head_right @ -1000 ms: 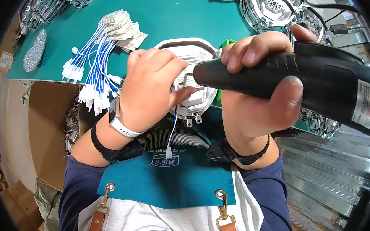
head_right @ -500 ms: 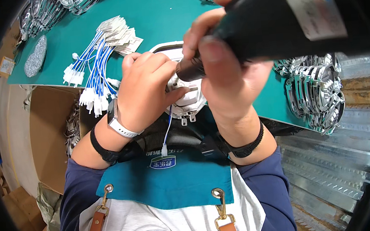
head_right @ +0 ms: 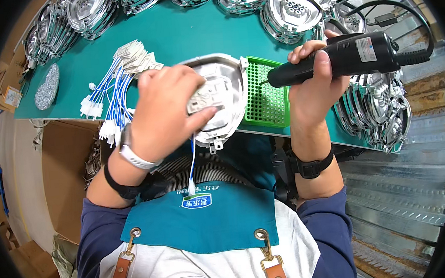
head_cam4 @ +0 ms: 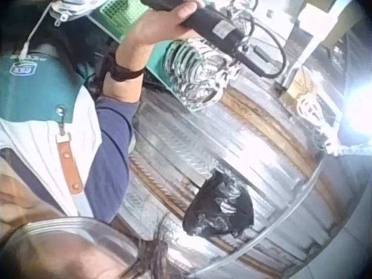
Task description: Assembling electronic components into metal housings using an electric screwdriver at a manufacturing workstation.
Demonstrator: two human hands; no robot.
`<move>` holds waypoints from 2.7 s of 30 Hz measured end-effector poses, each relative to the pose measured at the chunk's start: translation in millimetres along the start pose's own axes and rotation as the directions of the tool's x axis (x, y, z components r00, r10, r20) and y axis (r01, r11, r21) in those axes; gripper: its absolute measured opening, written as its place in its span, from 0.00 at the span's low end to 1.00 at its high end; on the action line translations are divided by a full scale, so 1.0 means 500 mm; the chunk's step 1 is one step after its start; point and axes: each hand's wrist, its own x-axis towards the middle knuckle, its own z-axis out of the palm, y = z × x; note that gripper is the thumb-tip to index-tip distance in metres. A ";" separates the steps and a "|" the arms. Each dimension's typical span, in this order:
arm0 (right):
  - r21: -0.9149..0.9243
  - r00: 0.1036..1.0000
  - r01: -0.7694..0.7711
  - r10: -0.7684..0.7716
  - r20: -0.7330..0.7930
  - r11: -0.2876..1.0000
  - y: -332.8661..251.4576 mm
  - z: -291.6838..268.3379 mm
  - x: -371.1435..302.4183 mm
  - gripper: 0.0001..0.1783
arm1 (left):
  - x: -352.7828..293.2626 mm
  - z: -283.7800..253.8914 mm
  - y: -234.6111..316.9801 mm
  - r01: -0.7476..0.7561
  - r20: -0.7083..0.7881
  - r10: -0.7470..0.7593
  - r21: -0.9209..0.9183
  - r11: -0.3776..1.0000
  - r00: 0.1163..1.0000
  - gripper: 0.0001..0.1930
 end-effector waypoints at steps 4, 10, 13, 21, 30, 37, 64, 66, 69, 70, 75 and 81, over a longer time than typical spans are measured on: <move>0.069 1.000 -0.002 0.002 -0.001 0.998 0.014 -0.028 0.005 0.23 | 0.009 -0.076 -0.056 0.040 -0.072 -0.108 -0.625 0.779 0.992 0.21; 0.063 0.980 -0.061 0.048 0.192 0.996 0.033 -0.035 0.027 0.24 | -0.354 -0.103 -0.548 0.430 0.202 -0.380 -0.411 0.804 0.903 0.21; 0.051 0.914 -0.113 0.084 0.396 0.992 0.039 -0.029 0.052 0.25 | -0.623 -0.158 -0.771 0.628 0.330 -0.547 -0.228 0.744 0.769 0.21; -0.718 0.991 0.097 -0.133 0.006 0.689 0.055 -0.002 0.017 0.24 | -0.951 -0.067 -0.698 0.732 0.407 -0.872 0.501 0.462 0.272 0.27; -0.245 0.979 -0.094 0.134 0.151 0.965 0.052 0.001 0.054 0.18 | -0.578 -0.071 -0.445 0.907 -0.810 -0.442 0.244 0.343 0.385 0.30; -0.119 0.990 -0.059 0.074 0.124 0.991 0.057 -0.003 0.031 0.21 | -0.181 -0.192 -0.300 0.337 -0.153 -0.324 0.070 0.939 0.934 0.13; 0.190 0.978 0.144 -0.170 0.124 0.971 -0.144 -0.005 -0.058 0.34 | 0.056 -0.219 -0.376 0.067 -0.457 0.189 0.487 0.871 0.869 0.19; 0.164 0.988 0.115 -0.130 0.085 0.980 -0.145 -0.003 -0.063 0.34 | 0.048 -0.243 -0.374 0.162 -0.569 0.208 0.530 0.832 0.796 0.19; 0.129 0.993 0.071 -0.082 0.088 0.989 -0.134 0.010 -0.065 0.34 | 0.029 -0.230 -0.399 0.306 -0.668 0.105 0.467 0.830 0.737 0.18; 0.132 0.993 0.071 -0.083 0.089 0.989 -0.134 0.009 -0.066 0.34 | 0.022 -0.218 -0.405 0.352 -0.651 -0.028 0.373 0.858 0.759 0.17; 0.133 0.985 0.050 -0.071 0.156 0.990 -0.122 0.015 -0.067 0.35 | -0.010 -0.245 -0.373 0.312 -0.894 -0.096 0.051 0.949 0.438 0.16; 0.128 0.976 0.108 -0.130 0.173 0.986 -0.113 0.031 -0.063 0.35 | 0.004 -0.159 -0.085 -0.040 -0.338 -0.022 -0.175 0.984 0.941 0.17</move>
